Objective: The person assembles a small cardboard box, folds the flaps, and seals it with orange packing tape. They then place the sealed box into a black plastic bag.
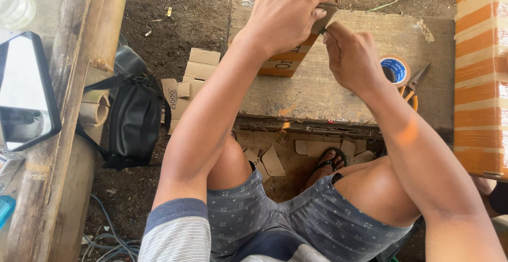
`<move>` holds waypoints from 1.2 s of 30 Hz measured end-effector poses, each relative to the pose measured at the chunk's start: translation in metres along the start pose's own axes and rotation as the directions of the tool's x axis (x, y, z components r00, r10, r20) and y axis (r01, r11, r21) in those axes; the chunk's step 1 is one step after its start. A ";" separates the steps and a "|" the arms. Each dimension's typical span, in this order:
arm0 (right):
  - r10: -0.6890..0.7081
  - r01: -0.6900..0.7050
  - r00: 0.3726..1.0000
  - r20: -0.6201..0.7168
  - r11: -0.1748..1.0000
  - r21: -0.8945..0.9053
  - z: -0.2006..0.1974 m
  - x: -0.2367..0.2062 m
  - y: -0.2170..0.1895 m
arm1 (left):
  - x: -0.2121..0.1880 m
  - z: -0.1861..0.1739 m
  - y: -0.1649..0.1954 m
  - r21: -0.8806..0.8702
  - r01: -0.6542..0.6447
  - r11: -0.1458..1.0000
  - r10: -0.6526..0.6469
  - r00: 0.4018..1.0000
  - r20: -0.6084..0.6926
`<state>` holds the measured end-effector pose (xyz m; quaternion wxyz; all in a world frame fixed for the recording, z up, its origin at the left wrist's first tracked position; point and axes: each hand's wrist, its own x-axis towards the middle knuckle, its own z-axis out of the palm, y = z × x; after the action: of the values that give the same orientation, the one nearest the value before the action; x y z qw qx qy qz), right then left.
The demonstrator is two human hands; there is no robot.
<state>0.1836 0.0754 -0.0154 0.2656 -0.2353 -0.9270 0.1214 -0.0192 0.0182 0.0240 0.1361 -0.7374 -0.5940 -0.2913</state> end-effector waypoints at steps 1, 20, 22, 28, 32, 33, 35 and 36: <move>0.079 -0.079 0.996 0.039 0.997 0.002 0.001 -0.001 -0.001 | 0.000 -0.005 0.001 -0.045 0.042 0.998 -0.039 0.997 0.068; 0.241 -0.257 0.958 -0.154 0.962 -0.092 -0.013 -0.059 0.102 | -0.015 -0.046 -0.016 -0.043 0.000 0.999 0.003 0.998 0.056; 0.276 -0.295 0.931 -0.238 0.954 -0.048 -0.021 -0.060 0.097 | -0.009 -0.033 0.001 -0.023 0.026 0.999 -0.025 0.998 0.057; 0.212 -0.211 0.937 -0.279 0.977 0.033 -0.047 -0.027 0.042 | -0.001 -0.025 0.019 -0.010 -0.005 1.000 0.004 0.995 -0.096; 0.046 -0.067 0.974 -0.221 0.994 -0.092 -0.071 -0.004 -0.007 | -0.009 -0.039 0.016 -0.051 0.006 0.999 -0.015 0.984 -0.177; -0.006 -0.022 0.977 -0.212 0.991 -0.131 -0.076 0.000 -0.019 | -0.010 -0.041 0.016 -0.094 0.018 0.995 -0.032 0.988 -0.148; 0.056 -0.074 0.995 -0.088 0.972 -0.223 -0.082 0.014 -0.037 | -0.013 -0.042 0.017 -0.177 0.058 0.983 -0.077 0.992 -0.101; 0.087 -0.091 0.996 -0.028 0.958 -0.274 -0.084 0.022 -0.043 | -0.014 -0.041 0.018 -0.211 0.087 0.974 -0.109 0.990 -0.094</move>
<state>0.1974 0.0574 0.0789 0.2321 -0.3121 -0.9213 0.0016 -0.0147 -0.0203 0.0511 0.0753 -0.7012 -0.5882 -0.3959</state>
